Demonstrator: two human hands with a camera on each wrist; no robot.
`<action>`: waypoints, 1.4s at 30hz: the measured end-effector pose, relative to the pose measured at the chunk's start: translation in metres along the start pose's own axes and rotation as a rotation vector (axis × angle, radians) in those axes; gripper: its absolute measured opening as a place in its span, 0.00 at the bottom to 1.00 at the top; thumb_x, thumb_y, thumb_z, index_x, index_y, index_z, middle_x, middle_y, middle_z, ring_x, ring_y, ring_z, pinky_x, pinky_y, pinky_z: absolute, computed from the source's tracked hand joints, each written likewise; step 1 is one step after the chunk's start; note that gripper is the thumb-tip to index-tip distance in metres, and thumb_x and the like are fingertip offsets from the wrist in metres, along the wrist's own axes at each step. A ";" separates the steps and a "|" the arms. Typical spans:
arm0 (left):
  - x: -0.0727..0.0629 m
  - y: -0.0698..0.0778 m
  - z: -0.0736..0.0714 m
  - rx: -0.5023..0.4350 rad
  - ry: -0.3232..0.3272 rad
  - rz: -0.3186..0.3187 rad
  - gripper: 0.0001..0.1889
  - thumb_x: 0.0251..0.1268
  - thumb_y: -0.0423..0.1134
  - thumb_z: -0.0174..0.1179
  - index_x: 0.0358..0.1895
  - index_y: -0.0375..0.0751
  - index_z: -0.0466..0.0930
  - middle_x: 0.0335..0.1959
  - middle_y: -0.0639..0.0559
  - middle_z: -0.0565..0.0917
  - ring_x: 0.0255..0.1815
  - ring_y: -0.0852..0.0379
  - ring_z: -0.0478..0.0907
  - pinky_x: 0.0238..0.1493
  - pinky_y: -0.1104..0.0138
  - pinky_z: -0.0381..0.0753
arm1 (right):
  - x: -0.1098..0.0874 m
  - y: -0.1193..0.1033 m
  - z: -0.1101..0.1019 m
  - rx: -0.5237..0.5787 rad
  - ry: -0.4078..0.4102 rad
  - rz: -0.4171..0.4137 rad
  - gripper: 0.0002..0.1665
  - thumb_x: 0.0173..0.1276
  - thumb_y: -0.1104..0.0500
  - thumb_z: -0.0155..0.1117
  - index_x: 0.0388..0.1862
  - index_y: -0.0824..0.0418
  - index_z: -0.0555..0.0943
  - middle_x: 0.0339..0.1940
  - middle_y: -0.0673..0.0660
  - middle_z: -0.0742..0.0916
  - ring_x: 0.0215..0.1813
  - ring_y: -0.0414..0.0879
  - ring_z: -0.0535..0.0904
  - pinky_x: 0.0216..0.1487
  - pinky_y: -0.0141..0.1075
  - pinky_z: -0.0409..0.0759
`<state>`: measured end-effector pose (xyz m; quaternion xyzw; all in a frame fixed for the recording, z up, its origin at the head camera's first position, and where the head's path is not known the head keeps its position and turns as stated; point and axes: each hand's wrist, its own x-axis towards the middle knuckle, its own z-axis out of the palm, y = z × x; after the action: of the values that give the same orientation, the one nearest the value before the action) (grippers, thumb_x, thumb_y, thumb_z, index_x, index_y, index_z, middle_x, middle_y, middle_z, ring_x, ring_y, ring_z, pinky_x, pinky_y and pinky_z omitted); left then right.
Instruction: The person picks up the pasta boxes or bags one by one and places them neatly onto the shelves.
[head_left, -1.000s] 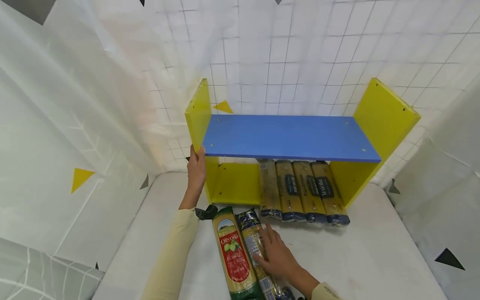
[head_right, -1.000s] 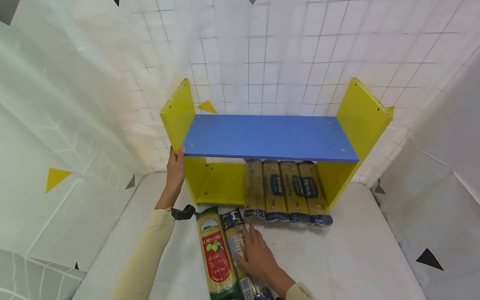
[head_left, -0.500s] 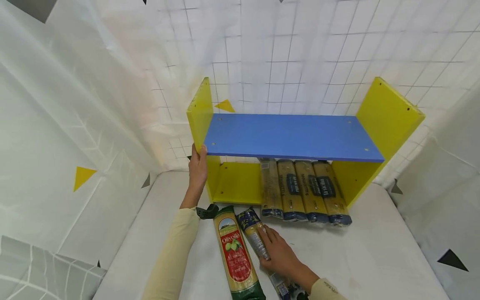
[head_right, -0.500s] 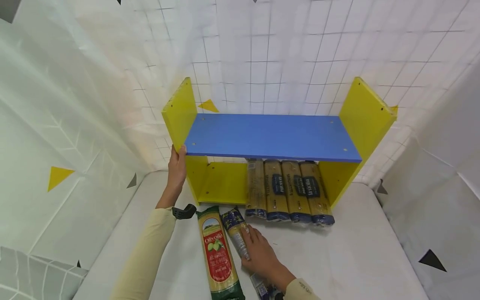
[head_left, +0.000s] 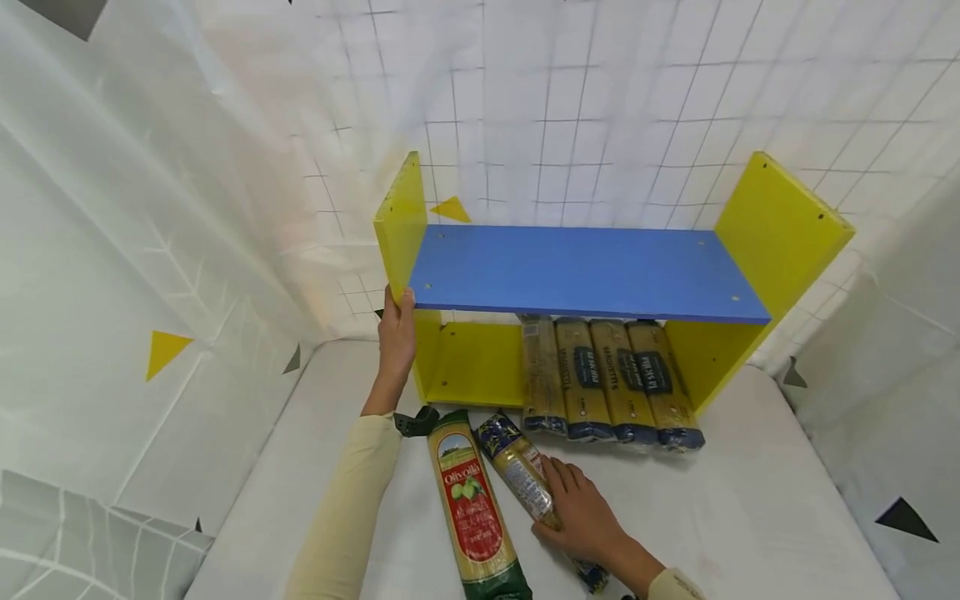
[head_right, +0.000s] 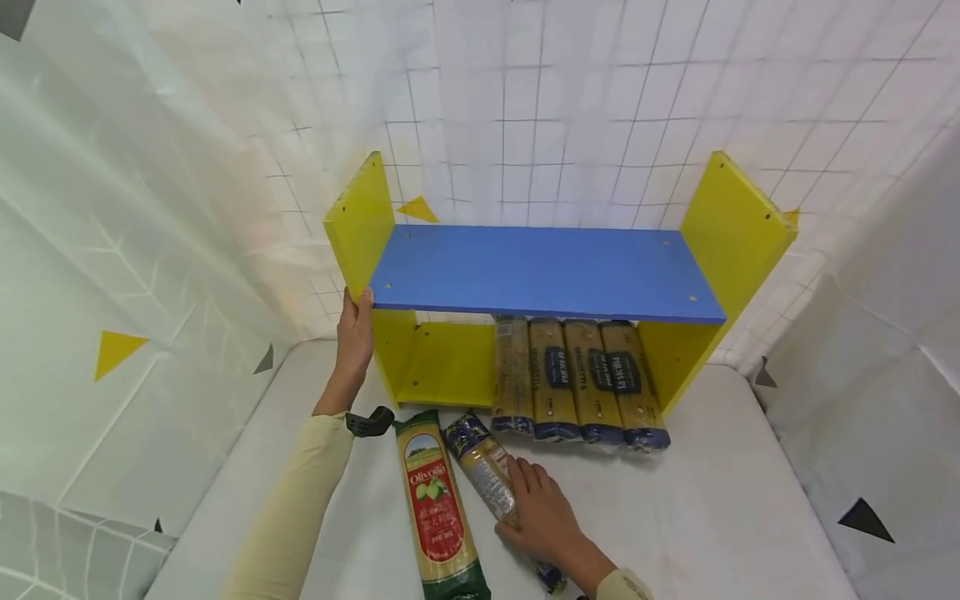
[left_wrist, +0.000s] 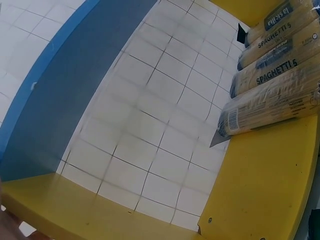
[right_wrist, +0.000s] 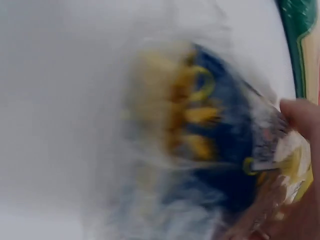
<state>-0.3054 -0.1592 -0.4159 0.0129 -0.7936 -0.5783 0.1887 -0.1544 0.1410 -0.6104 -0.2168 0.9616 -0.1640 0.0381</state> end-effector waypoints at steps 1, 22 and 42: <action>0.000 0.000 0.000 0.002 0.002 0.001 0.26 0.86 0.53 0.37 0.76 0.45 0.59 0.36 0.44 0.70 0.27 0.53 0.58 0.34 0.60 0.62 | -0.002 0.000 0.001 -0.034 0.006 0.025 0.60 0.62 0.31 0.70 0.80 0.65 0.60 0.75 0.67 0.73 0.72 0.65 0.71 0.65 0.59 0.76; 0.000 -0.002 0.000 0.002 0.001 -0.016 0.28 0.85 0.55 0.37 0.79 0.48 0.57 0.59 0.36 0.78 0.46 0.44 0.72 0.48 0.56 0.69 | -0.004 -0.019 0.005 0.301 0.092 0.096 0.37 0.74 0.59 0.66 0.76 0.65 0.65 0.66 0.60 0.77 0.65 0.52 0.72 0.61 0.52 0.74; 0.001 -0.003 0.000 -0.007 0.011 -0.007 0.28 0.85 0.55 0.37 0.79 0.48 0.57 0.56 0.36 0.79 0.42 0.45 0.71 0.44 0.56 0.67 | 0.026 -0.042 -0.005 0.363 0.373 0.057 0.39 0.76 0.58 0.64 0.79 0.68 0.61 0.66 0.69 0.75 0.64 0.60 0.74 0.56 0.56 0.77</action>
<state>-0.3069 -0.1607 -0.4187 0.0183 -0.7905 -0.5816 0.1911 -0.1622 0.0957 -0.5919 -0.1454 0.9124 -0.3701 -0.0969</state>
